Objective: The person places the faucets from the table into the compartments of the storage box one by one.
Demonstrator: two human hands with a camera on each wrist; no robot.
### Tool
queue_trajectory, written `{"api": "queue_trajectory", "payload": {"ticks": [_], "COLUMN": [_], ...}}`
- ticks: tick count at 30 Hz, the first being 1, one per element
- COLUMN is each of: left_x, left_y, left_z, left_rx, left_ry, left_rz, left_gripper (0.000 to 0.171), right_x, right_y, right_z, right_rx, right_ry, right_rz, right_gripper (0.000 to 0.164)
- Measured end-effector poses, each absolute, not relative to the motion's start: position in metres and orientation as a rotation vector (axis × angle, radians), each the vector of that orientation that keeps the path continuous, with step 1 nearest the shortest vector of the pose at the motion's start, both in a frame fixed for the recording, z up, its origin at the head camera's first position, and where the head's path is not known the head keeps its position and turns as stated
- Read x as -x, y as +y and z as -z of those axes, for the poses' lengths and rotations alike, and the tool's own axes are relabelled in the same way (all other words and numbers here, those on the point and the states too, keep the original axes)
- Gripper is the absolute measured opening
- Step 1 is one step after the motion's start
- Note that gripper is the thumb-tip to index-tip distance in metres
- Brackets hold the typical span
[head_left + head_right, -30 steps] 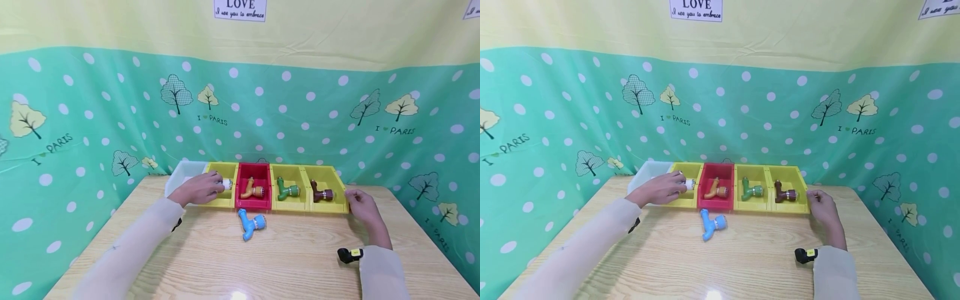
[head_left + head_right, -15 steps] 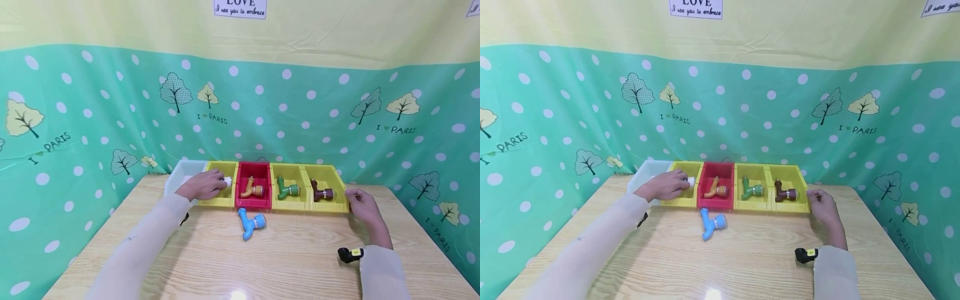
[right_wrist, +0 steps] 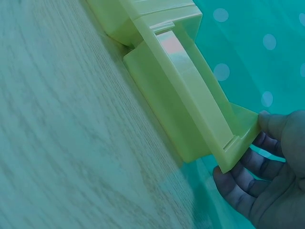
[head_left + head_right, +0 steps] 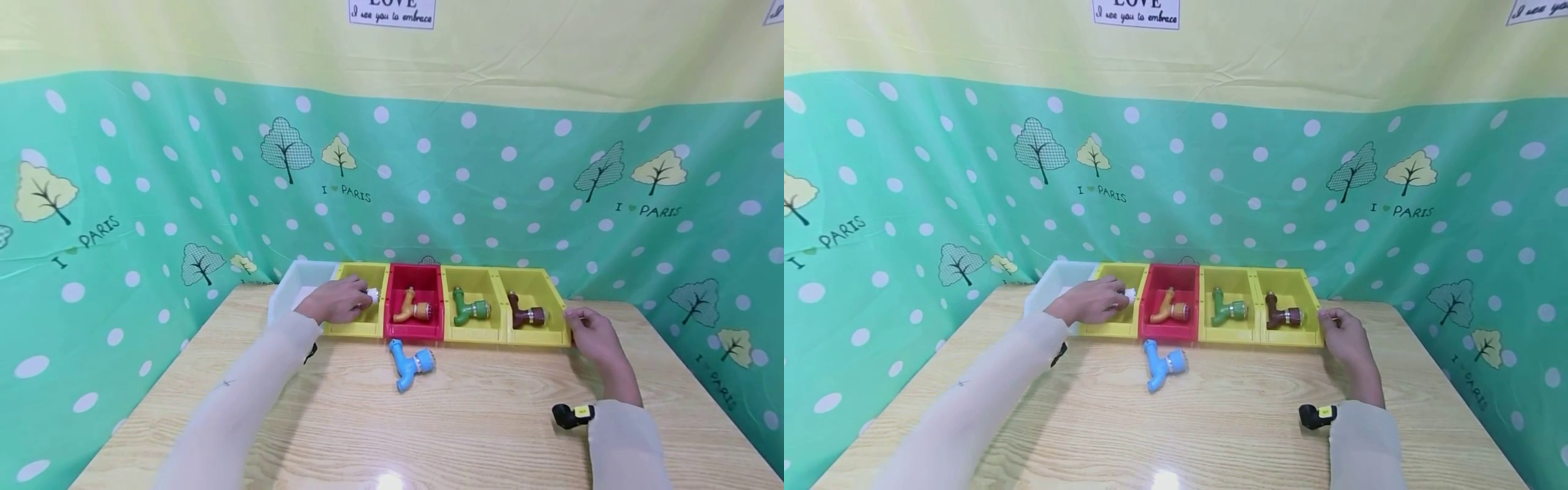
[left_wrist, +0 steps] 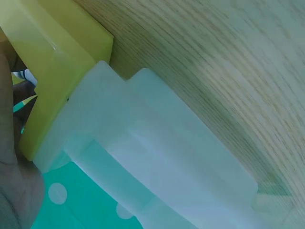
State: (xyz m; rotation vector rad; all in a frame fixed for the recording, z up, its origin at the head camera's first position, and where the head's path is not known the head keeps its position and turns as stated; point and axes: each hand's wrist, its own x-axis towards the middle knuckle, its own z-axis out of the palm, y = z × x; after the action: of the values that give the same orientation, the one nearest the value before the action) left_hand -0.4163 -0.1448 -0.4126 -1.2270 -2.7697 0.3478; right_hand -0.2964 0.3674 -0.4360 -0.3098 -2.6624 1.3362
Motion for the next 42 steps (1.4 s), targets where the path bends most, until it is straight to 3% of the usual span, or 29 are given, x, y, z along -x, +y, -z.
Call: {"api": "queue_trajectory", "payload": {"ticks": [30, 42], "left_x": [0.408, 0.384], "left_y": [-0.128, -0.13], "left_z": [0.403, 0.383], "left_rx": [1.174, 1.181], "left_ry": [-2.879, -2.662], "left_rz": [-0.474, -0.497], "left_gripper": [0.016, 0.014], "right_x": [0.297, 0.296], "right_y": [0.367, 0.367], "right_z": [0.436, 0.436], "right_rx": [0.309, 0.309], "right_ry": [-2.648, -2.642], "right_rz": [-1.362, -1.379], "right_gripper": [0.057, 0.056]}}
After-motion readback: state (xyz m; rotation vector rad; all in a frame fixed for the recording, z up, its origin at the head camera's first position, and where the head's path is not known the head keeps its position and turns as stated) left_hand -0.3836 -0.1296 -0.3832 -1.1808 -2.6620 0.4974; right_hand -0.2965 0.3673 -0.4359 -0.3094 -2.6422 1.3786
